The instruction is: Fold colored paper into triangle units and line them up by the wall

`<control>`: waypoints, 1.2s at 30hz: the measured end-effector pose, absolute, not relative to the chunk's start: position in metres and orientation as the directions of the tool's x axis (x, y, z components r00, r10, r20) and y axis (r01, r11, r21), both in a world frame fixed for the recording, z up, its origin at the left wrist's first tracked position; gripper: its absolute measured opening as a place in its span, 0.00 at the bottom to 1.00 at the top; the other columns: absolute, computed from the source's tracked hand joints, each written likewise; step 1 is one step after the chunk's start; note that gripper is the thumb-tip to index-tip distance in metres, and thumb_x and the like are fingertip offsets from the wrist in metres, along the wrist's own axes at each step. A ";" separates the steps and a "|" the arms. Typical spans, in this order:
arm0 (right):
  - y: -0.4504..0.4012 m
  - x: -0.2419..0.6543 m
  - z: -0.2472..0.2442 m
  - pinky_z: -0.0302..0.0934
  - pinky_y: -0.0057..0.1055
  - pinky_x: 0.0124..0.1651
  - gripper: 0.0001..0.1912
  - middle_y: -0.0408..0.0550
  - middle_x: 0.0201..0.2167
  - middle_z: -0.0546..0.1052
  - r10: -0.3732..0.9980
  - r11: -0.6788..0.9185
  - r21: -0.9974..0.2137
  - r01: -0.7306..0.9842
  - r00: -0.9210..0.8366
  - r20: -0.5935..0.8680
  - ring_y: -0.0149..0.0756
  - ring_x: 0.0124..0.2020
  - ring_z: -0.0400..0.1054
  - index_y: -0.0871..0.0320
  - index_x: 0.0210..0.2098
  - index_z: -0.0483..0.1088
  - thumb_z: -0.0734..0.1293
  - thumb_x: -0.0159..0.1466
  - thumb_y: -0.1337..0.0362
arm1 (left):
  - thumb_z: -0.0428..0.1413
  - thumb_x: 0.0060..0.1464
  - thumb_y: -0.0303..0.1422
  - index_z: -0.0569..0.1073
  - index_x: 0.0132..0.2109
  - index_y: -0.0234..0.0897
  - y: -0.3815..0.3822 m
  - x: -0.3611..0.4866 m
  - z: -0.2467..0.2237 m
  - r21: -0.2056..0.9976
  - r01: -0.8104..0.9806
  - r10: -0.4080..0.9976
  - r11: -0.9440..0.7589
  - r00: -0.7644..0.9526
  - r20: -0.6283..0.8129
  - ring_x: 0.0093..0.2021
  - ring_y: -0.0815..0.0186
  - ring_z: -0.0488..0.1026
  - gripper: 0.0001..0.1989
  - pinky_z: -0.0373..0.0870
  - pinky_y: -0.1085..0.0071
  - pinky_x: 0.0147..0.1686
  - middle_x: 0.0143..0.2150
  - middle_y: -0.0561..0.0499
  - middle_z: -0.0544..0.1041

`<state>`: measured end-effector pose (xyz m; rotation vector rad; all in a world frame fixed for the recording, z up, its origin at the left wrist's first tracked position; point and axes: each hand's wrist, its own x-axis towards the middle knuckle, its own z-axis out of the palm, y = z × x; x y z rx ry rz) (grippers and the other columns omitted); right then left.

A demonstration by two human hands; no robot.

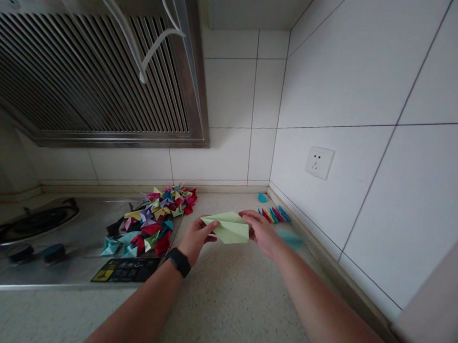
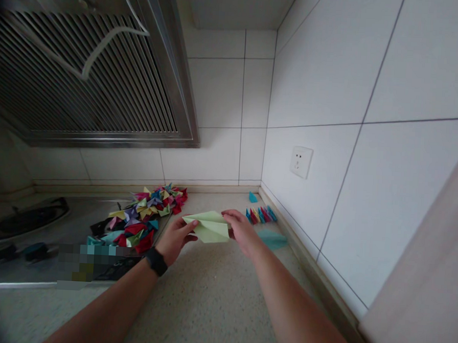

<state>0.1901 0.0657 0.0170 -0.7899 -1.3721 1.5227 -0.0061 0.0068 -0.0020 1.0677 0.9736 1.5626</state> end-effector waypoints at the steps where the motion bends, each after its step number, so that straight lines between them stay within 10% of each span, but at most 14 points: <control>1: 0.065 0.190 0.018 0.62 0.30 0.33 0.14 0.43 0.37 0.74 0.920 0.047 -0.971 -0.234 -0.369 0.133 0.33 0.32 0.69 0.53 0.39 0.70 0.67 0.55 0.54 | 0.64 0.43 0.40 0.72 0.42 0.32 0.008 -0.007 -0.002 0.939 -0.270 0.971 -0.214 -0.167 0.173 0.31 0.68 0.73 0.21 0.70 0.76 0.25 0.38 0.46 0.75; 16: 0.063 0.190 0.019 0.66 0.34 0.41 0.16 0.49 0.44 0.75 0.857 0.377 -0.909 -0.180 -0.306 0.416 0.38 0.41 0.70 0.53 0.43 0.71 0.66 0.58 0.54 | 0.63 0.45 0.40 0.71 0.45 0.33 0.012 -0.012 -0.003 0.945 -0.212 0.939 -0.250 -0.291 0.183 0.30 0.70 0.72 0.22 0.67 0.79 0.22 0.37 0.47 0.74; 36: 0.089 0.276 0.062 0.58 0.30 0.33 0.15 0.46 0.28 0.73 0.811 0.576 -0.711 0.404 -0.175 0.558 0.37 0.30 0.65 0.58 0.35 0.70 0.61 0.59 0.53 | 0.58 0.48 0.45 0.63 0.56 0.36 0.001 -0.003 0.001 0.983 -0.095 0.987 -0.158 -0.032 0.156 0.31 0.65 0.75 0.30 0.65 0.76 0.21 0.46 0.37 0.75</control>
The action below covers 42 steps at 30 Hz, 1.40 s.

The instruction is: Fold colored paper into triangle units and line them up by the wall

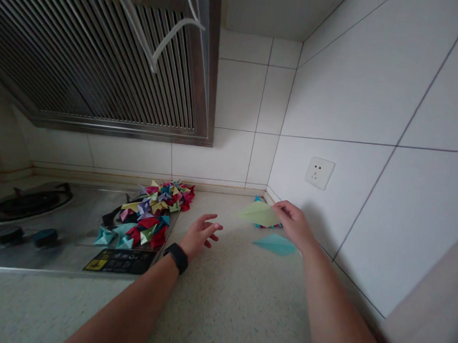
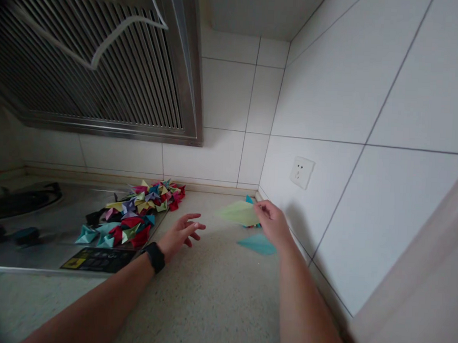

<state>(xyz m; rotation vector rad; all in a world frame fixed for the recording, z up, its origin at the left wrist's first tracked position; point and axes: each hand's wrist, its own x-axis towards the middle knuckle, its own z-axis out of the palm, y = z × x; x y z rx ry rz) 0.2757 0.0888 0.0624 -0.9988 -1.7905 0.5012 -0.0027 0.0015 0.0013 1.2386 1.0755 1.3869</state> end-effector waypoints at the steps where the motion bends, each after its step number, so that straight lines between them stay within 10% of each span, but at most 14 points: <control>1: 0.092 0.285 0.063 0.57 0.30 0.33 0.15 0.46 0.27 0.73 0.829 0.540 -0.696 0.473 -0.154 0.538 0.37 0.30 0.65 0.58 0.34 0.70 0.60 0.59 0.54 | 0.57 0.49 0.46 0.64 0.55 0.36 0.002 -0.002 0.000 0.985 -0.075 0.988 -0.157 -0.020 0.156 0.29 0.66 0.75 0.29 0.64 0.77 0.20 0.45 0.38 0.76; 8: 0.112 0.313 0.052 0.54 0.28 0.30 0.13 0.46 0.25 0.72 0.928 0.294 -0.553 0.780 -0.094 0.361 0.37 0.30 0.65 0.59 0.28 0.69 0.57 0.57 0.59 | 0.47 0.54 0.51 0.70 0.46 0.34 0.006 0.001 -0.012 0.989 0.014 0.985 -0.150 0.087 0.148 0.26 0.67 0.72 0.25 0.60 0.78 0.18 0.35 0.42 0.76; 42: 0.114 0.318 0.036 0.50 0.27 0.27 0.11 0.45 0.24 0.74 0.956 0.288 -0.477 0.830 -0.225 0.187 0.34 0.27 0.65 0.59 0.28 0.71 0.59 0.56 0.61 | 0.50 0.53 0.48 0.74 0.37 0.33 0.003 0.002 -0.017 0.982 0.149 0.979 -0.119 0.183 0.091 0.21 0.71 0.67 0.21 0.58 0.78 0.19 0.25 0.49 0.74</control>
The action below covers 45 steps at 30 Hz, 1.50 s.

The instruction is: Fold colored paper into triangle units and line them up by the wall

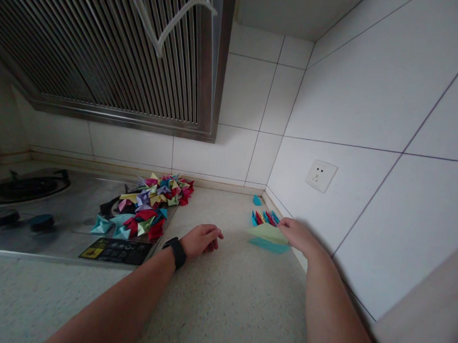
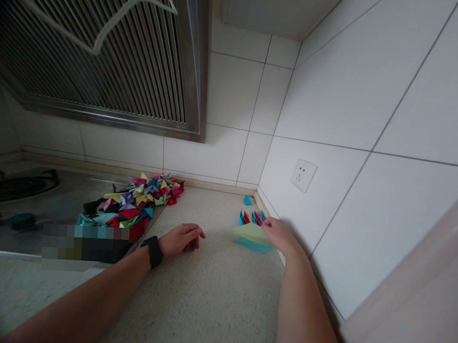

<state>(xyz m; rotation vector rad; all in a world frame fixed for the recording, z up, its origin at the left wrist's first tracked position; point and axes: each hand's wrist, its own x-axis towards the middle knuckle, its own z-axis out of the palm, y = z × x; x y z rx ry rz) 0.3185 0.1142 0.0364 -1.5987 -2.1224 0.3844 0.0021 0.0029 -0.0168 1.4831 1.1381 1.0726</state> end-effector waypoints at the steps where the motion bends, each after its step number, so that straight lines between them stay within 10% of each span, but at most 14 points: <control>1: 0.115 0.319 0.038 0.50 0.27 0.27 0.11 0.46 0.25 0.74 0.953 0.294 -0.472 0.831 -0.217 0.211 0.34 0.28 0.65 0.59 0.28 0.71 0.59 0.56 0.61 | 0.50 0.53 0.48 0.74 0.37 0.33 0.003 0.002 -0.017 0.981 0.152 0.979 -0.120 0.182 0.091 0.21 0.71 0.67 0.21 0.59 0.78 0.19 0.25 0.49 0.74; 45: 0.100 0.322 0.046 0.52 0.26 0.28 0.10 0.46 0.27 0.75 0.940 0.340 -0.444 0.829 -0.318 0.126 0.34 0.29 0.66 0.59 0.31 0.71 0.60 0.58 0.61 | 0.45 0.56 0.47 0.73 0.40 0.33 0.002 0.000 -0.017 0.936 0.316 0.963 -0.154 0.260 0.071 0.24 0.70 0.67 0.22 0.60 0.76 0.23 0.27 0.49 0.73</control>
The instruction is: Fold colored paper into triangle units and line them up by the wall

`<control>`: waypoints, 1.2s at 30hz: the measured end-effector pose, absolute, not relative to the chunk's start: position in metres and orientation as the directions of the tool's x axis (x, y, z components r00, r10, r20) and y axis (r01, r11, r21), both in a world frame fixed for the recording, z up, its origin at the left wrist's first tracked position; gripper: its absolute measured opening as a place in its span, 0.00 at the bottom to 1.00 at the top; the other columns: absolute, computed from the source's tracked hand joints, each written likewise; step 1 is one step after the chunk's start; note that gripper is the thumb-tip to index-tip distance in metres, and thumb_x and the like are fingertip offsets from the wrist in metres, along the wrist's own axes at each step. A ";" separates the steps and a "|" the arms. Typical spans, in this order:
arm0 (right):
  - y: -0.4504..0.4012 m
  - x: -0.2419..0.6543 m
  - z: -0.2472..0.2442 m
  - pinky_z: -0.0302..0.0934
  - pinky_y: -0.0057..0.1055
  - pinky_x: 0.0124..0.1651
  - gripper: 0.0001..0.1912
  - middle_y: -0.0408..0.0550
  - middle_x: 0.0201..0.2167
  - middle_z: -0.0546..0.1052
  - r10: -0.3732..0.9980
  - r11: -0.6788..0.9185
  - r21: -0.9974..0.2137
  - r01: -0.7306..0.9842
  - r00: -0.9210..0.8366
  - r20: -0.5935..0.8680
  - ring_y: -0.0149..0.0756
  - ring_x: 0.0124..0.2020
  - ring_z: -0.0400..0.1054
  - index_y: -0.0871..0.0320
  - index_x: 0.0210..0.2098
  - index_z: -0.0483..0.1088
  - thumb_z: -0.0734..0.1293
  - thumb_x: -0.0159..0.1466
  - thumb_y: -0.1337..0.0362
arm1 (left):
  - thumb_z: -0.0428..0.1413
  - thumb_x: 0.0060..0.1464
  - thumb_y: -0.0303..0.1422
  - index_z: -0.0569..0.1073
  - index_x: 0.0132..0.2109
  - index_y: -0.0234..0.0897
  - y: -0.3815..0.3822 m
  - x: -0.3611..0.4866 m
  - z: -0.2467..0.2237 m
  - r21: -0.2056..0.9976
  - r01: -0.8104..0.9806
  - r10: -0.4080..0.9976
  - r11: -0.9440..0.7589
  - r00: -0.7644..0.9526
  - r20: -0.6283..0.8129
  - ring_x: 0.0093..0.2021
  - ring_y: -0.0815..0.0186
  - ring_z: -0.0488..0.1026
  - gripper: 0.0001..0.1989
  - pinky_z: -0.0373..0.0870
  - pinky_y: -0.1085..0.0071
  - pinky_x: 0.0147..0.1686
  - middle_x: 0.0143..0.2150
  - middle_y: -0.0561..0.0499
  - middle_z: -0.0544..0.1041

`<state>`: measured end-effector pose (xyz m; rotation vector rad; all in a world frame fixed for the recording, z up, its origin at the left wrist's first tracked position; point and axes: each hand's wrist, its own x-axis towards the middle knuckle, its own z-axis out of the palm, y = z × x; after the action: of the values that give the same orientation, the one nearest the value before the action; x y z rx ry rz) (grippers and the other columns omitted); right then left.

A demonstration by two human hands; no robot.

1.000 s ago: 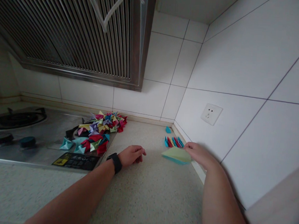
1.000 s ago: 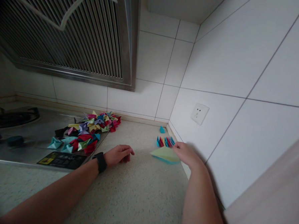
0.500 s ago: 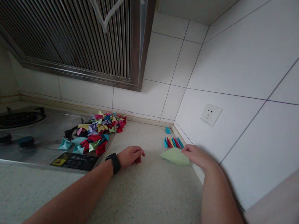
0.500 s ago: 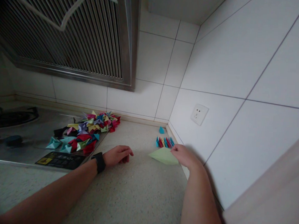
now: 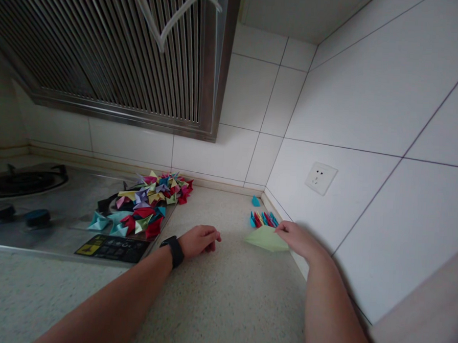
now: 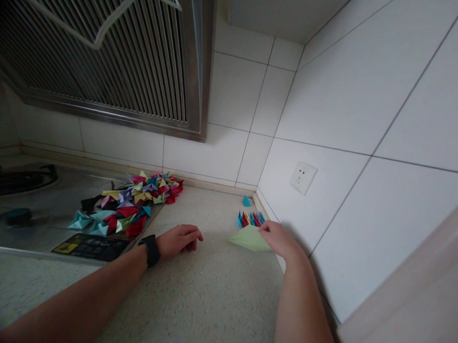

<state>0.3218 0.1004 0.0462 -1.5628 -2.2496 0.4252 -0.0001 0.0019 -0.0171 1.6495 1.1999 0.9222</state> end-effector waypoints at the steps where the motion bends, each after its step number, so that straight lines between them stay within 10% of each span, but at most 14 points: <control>1: 0.100 0.322 0.047 0.52 0.26 0.29 0.10 0.46 0.27 0.75 0.938 0.345 -0.447 0.825 -0.313 0.146 0.34 0.29 0.66 0.59 0.31 0.71 0.60 0.58 0.61 | 0.45 0.56 0.47 0.73 0.40 0.32 0.002 0.000 -0.017 0.936 0.317 0.963 -0.154 0.259 0.071 0.24 0.70 0.67 0.22 0.60 0.75 0.23 0.27 0.49 0.73; 36: 0.094 0.321 0.052 0.51 0.26 0.28 0.12 0.45 0.26 0.74 0.937 0.348 -0.376 0.859 -0.315 0.149 0.33 0.27 0.65 0.57 0.36 0.75 0.67 0.51 0.66 | 0.48 0.55 0.45 0.74 0.38 0.34 0.001 0.003 -0.016 0.897 0.398 0.965 -0.192 0.244 0.098 0.24 0.70 0.66 0.19 0.57 0.76 0.23 0.27 0.50 0.74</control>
<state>0.3206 0.0941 0.0521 -1.5874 -2.2779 0.3243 0.0033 0.0008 -0.0160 1.7330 1.2652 0.9116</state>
